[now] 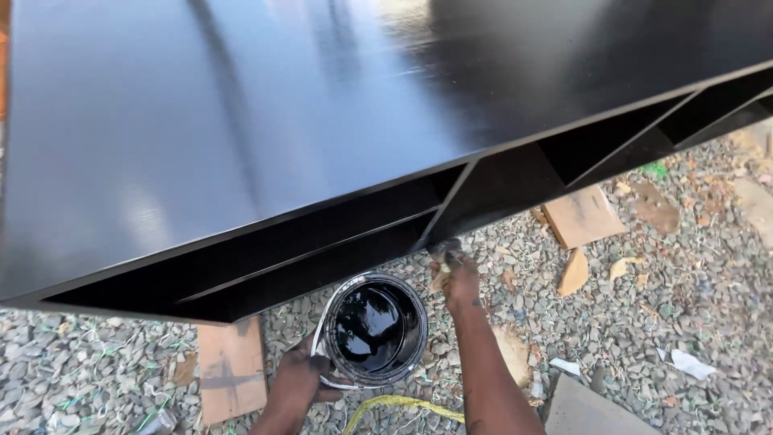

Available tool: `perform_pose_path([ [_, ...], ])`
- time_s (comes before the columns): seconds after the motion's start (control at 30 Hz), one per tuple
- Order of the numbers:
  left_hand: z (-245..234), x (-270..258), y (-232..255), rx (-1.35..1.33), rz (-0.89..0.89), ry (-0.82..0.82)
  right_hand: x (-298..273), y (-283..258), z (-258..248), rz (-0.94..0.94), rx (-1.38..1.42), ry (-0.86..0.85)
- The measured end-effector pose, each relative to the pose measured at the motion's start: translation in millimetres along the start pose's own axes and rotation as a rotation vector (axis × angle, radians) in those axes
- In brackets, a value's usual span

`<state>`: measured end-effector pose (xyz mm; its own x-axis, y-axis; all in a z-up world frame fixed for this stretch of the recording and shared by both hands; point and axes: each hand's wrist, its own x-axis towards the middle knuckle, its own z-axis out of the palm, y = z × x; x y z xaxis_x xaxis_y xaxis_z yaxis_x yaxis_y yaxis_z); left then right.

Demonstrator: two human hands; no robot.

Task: The person paints the interior and exterior surfaces of a black wooden cabinet using a paintbrush and a bucket of black paint. They repeatedly dip the brush into the paint and apply it to the shelves and side panels.

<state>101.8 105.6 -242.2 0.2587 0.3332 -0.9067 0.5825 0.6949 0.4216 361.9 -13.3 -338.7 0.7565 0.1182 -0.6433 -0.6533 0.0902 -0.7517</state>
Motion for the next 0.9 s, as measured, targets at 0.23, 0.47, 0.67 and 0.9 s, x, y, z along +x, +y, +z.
perform_pose_path([
  [0.23, 7.4, 31.8, -19.0, -0.118, -0.095, 0.066, 46.9, 23.3, -0.8, -0.004, -0.317, -0.028],
  [0.47, 15.8, 42.3, -23.6, -0.159, -0.136, 0.051, 69.6, 16.4, 17.1, 0.082, 0.192, 0.021],
  [0.67, 32.0, 25.7, -6.2, -0.248, -0.104, 0.012, 26.8, -15.2, 33.9, -0.01, 0.244, 0.009],
  [0.9, 40.3, 23.1, -2.2, -0.203, -0.026, -0.043, -20.6, -82.3, 35.5, -0.149, 0.15, -0.068],
])
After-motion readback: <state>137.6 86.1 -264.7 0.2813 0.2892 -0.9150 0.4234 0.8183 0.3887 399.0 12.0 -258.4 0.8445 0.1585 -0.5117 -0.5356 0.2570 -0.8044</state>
